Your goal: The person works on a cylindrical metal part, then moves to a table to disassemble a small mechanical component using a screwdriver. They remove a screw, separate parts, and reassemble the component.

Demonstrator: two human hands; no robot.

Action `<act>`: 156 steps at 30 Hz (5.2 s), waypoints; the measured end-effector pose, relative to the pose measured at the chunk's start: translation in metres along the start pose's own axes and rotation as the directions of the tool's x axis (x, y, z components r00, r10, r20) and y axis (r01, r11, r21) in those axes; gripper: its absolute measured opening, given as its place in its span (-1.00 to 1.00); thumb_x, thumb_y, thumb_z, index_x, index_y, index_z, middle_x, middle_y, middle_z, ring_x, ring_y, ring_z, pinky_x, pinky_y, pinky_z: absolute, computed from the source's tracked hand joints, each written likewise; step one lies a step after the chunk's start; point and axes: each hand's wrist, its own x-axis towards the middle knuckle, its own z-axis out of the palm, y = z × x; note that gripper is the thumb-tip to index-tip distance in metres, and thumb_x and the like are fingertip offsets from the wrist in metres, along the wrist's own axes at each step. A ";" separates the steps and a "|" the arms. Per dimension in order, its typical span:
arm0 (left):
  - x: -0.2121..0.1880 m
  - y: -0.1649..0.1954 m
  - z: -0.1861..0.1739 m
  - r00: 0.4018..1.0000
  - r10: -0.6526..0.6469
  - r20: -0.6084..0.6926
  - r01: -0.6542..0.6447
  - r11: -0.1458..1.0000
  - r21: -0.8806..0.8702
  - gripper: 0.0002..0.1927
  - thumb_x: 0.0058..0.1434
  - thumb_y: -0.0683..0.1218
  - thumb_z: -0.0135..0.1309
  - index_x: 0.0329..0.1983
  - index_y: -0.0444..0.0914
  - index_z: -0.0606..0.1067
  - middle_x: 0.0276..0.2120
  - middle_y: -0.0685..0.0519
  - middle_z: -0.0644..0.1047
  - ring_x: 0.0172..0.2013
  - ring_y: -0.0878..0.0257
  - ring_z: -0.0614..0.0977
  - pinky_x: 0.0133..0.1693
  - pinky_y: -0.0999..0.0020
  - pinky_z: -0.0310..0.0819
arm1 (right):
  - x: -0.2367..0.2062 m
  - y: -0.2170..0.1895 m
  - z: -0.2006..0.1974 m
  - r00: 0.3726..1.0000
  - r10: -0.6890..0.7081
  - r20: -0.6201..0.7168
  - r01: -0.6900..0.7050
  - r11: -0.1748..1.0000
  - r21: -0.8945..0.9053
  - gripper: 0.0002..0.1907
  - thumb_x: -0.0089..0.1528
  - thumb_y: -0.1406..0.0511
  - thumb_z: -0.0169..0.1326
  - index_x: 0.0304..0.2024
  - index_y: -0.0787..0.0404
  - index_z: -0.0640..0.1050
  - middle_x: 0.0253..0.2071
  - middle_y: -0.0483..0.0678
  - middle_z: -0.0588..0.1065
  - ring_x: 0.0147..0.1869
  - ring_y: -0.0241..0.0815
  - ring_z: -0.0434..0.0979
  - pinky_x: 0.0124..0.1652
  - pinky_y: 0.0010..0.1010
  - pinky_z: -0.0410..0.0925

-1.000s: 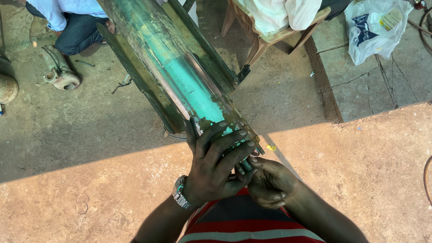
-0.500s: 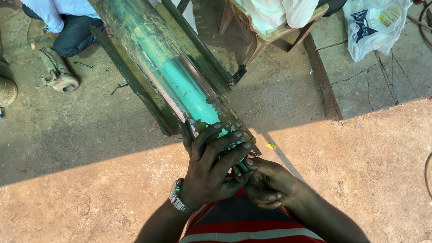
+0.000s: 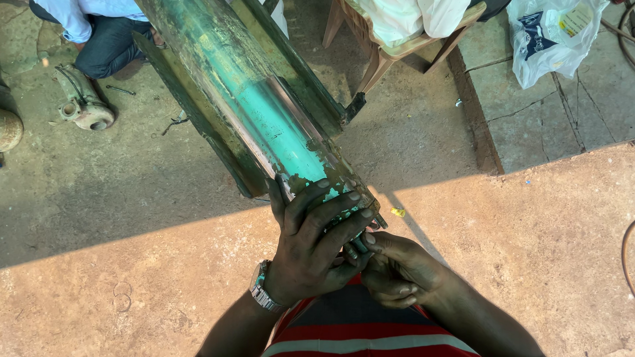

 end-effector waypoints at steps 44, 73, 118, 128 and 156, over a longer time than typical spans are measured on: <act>-0.007 0.001 -0.013 0.977 -0.032 0.211 0.049 0.996 -0.077 -0.09 0.02 0.14 0.33 0.48 0.02 0.29 0.49 0.06 0.24 0.58 0.02 0.00 0.45 -0.49 -0.65 | -0.002 -0.003 0.061 0.771 -0.608 -0.191 -0.226 0.019 -0.974 -0.69 0.36 0.20 -0.10 -0.23 0.35 0.47 -0.71 0.03 0.44 -0.70 -0.12 0.48 -0.64 -0.23 0.29; -0.005 0.003 0.003 1.000 -0.002 -0.010 0.003 0.995 0.102 -0.41 0.21 0.22 0.34 0.28 0.04 0.49 0.37 0.16 0.38 0.48 0.04 0.23 0.47 -0.47 -0.33 | 0.003 0.006 0.029 0.843 -0.444 -0.304 0.150 0.737 -0.659 -0.58 0.39 0.13 -0.10 -0.11 0.41 0.50 -0.62 -0.09 0.39 -0.62 -0.29 0.38 -0.59 -0.44 0.31; -0.012 -0.004 -0.010 0.978 0.017 0.209 -0.022 0.999 0.023 -0.14 0.26 0.31 0.21 0.55 0.08 0.15 0.57 0.11 0.07 0.60 0.08 -0.04 0.50 -0.62 -0.47 | -0.004 0.013 0.017 0.399 -0.901 -0.170 0.247 0.285 -0.926 -0.82 0.37 0.34 0.13 -0.24 0.36 0.63 -0.46 0.02 0.53 -0.51 -0.33 0.45 -0.51 -0.52 0.29; -0.030 0.000 -0.011 0.977 -0.084 0.195 0.074 0.996 0.055 -0.20 0.35 0.22 0.18 0.56 -0.01 0.15 0.57 0.04 0.07 0.59 -0.01 -0.01 0.54 -0.34 -0.25 | -0.004 0.013 0.024 0.478 -0.876 -0.066 0.353 0.260 -0.899 -0.70 0.50 0.31 -0.09 -0.14 0.40 0.58 -0.48 -0.04 0.50 -0.47 -0.35 0.44 -0.46 -0.53 0.30; -0.422 -0.200 -0.176 -0.266 -0.933 0.242 0.833 -0.097 0.544 -0.72 0.20 0.00 0.07 -0.05 -0.06 0.63 0.01 -0.10 0.63 0.06 -0.06 0.64 0.09 0.07 0.53 | 0.224 0.127 0.089 0.278 -0.846 0.454 0.261 -0.389 -0.884 -0.82 0.18 0.52 0.24 -0.30 0.36 0.46 -0.32 0.16 0.56 -0.43 -0.31 0.48 -0.57 -0.67 0.17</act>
